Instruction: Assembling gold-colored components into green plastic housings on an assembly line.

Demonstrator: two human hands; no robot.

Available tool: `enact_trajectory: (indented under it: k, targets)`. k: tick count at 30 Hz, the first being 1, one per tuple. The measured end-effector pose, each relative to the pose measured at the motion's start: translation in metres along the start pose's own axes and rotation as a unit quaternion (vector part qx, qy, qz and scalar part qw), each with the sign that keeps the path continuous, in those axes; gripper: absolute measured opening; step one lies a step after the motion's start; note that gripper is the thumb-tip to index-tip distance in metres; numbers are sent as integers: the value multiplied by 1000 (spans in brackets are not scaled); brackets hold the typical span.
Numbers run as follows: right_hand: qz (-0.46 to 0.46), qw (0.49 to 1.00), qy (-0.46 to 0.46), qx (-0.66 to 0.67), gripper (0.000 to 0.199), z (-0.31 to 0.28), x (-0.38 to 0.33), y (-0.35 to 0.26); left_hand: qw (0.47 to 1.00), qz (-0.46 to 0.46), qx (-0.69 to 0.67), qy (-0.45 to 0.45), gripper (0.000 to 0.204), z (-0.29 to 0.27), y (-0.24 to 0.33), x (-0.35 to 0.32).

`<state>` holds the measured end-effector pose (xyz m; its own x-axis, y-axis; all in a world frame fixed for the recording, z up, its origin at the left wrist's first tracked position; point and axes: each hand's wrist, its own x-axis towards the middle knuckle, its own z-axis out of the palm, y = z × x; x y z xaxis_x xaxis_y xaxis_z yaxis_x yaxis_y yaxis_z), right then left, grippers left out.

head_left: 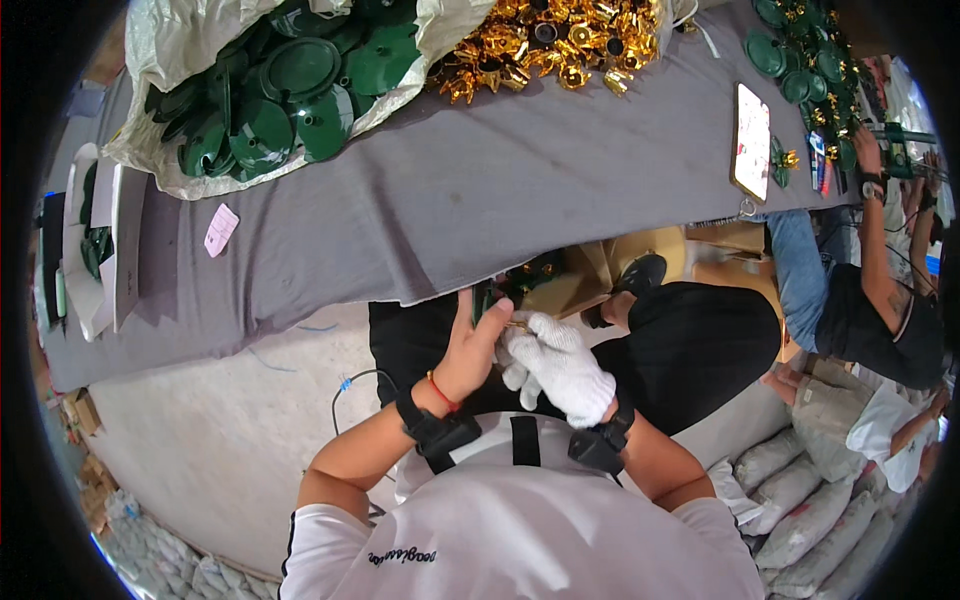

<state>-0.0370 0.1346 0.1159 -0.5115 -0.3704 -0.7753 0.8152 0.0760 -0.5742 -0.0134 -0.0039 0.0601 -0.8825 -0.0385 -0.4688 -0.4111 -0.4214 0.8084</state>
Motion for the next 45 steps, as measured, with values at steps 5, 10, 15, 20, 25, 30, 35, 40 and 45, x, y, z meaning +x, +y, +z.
enact_trajectory:
  k: [5, 10, 15, 20, 25, 30, 35, 40, 45]
  targets:
    - [-232, 814, 86, -525, 41, -21, 2, -56, 987, -54, -151, 21, 38, -19, -28, 25]
    - [-366, 823, 341, -269, 35, -25, 25, -156, 947, -168, -259, 93, 38, -18, -9, 21]
    - [-372, 591, 457, -551, 38, -55, 96, -177, 932, -192, -292, 98, 34, -31, -23, 18]
    - [-369, 845, 241, -304, 36, -29, 25, -107, 932, -205, -300, 10, 36, -29, 2, 2]
    - [-358, 813, 104, -448, 44, -10, -7, -4, 970, -88, -201, -106, 60, -2, 20, -11]
    - [-186, 971, 22, -147, 46, -8, -20, 9, 968, -53, -177, -173, 66, 0, 20, -15]
    - [-383, 804, 80, -447, 41, -12, -10, 1, 975, -77, -140, -156, 62, 1, 21, -18]
    - [-37, 994, 9, -100, 26, 1, -15, -16, 986, 60, 68, -139, 52, 0, 13, -18]
    - [-149, 939, 29, -309, 24, -19, 3, -30, 978, 81, 130, -140, 58, -7, -7, 2]
